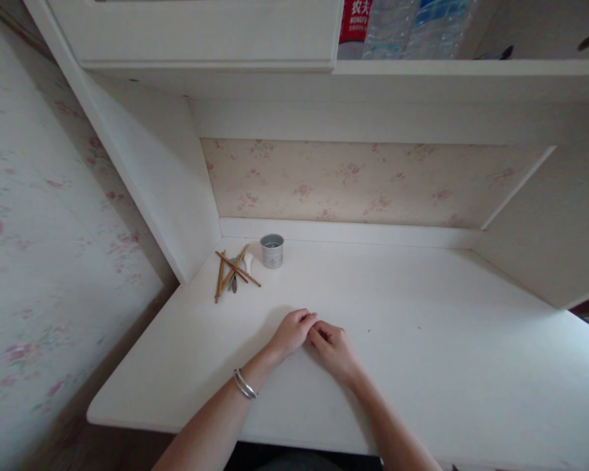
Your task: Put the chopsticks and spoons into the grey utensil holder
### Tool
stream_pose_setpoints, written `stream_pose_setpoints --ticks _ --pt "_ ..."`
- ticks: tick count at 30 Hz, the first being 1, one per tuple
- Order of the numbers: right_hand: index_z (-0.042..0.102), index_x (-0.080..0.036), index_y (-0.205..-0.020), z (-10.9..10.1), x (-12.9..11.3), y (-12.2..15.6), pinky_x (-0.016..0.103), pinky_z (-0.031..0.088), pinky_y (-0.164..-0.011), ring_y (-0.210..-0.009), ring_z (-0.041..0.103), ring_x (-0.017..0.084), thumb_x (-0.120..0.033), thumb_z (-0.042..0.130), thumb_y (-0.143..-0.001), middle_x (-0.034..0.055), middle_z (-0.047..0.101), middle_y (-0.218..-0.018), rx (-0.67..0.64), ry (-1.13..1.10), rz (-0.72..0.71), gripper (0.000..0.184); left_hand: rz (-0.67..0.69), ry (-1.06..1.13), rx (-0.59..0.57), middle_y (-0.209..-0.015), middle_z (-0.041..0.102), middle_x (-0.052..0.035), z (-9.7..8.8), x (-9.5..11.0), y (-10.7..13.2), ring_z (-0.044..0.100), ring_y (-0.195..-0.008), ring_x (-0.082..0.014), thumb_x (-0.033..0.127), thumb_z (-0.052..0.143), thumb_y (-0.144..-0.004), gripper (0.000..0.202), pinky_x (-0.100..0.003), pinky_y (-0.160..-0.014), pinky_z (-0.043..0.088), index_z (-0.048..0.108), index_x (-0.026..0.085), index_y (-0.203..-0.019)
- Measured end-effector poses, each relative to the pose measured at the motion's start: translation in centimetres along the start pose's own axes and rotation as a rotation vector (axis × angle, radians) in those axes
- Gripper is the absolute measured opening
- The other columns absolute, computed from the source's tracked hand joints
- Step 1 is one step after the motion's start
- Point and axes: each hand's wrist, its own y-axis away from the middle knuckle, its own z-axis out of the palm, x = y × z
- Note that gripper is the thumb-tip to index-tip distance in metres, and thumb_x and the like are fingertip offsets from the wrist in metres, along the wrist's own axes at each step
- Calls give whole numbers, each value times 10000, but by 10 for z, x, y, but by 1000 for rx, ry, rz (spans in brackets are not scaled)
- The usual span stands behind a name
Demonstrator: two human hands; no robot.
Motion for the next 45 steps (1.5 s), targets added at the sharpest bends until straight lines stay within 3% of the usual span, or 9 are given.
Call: stream_pose_setpoints --ticks 9,13,16,19,22,25,28,37,45 --pt "653 -164 -756 -1 3 3 238 308 -539 -575 433 117 -406 485 -904 -20 522 -619 -19 -17 23 330 28 -106 42 -591 471 40 -9 -2 4 443 -609 -122 473 428 -870 381 -248 -578 324 505 180 -639" --pt "654 -159 -749 2 10 3 239 277 -515 -551 401 111 -457 503 -897 -27 473 -590 -24 -31 75 365 6 -392 227 -637 578 9 -63 -1 -18 532 -646 -145 458 380 -897 388 -256 -615 387 574 180 -708" --pt "638 -155 -726 4 12 0 239 260 -513 -546 378 104 -457 505 -898 -33 442 -586 -35 -37 67 372 15 -587 339 -876 687 -75 -120 2 -52 607 -851 -207 397 420 -880 330 -316 -795 433 646 163 -823" --pt "624 -154 -717 4 9 -3 239 263 -521 -557 371 102 -445 506 -900 -32 438 -598 -45 -37 59 364 12 -855 419 -1129 671 -112 -164 -1 -86 574 -1090 -275 432 452 -865 366 -401 -982 382 674 178 -1007" --pt "614 -157 -705 2 6 -4 239 261 -521 -558 364 101 -439 503 -903 -31 439 -600 -47 -29 51 363 -110 -1015 420 -1344 560 -100 -185 -14 -110 446 -1273 -347 527 488 -825 484 -513 -1057 309 628 239 -1189" --pt "615 -160 -700 1 6 -4 238 264 -521 -559 374 103 -432 500 -905 -24 460 -603 -41 -17 40 360 -268 -1018 341 -1490 401 -95 -191 -30 -123 254 -1377 -443 611 495 -788 631 -677 -1030 228 520 299 -1336" --pt "618 -162 -690 2 8 -5 238 267 -514 -560 387 108 -428 505 -901 -15 476 -602 -19 -16 36 358 -319 -1007 281 -1493 388 -114 -193 -42 -128 262 -1360 -469 604 457 -808 658 -733 -985 226 454 302 -1393" --pt "619 -166 -684 1 4 -7 232 268 -519 -552 401 101 -357 516 -894 -19 502 -599 -46 7 24 302 -212 -1055 233 -1372 530 -59 -180 -45 -95 480 -1249 -281 365 444 -877 429 -407 -1032 373 560 280 -1281" --pt "629 -169 -686 3 3 -3 225 263 -511 -545 402 97 -373 519 -888 -28 504 -592 -25 34 26 307 -102 -1061 241 -1332 542 -52 -139 -47 -19 467 -1258 -258 377 466 -883 394 -409 -1049 353 558 331 -1263"
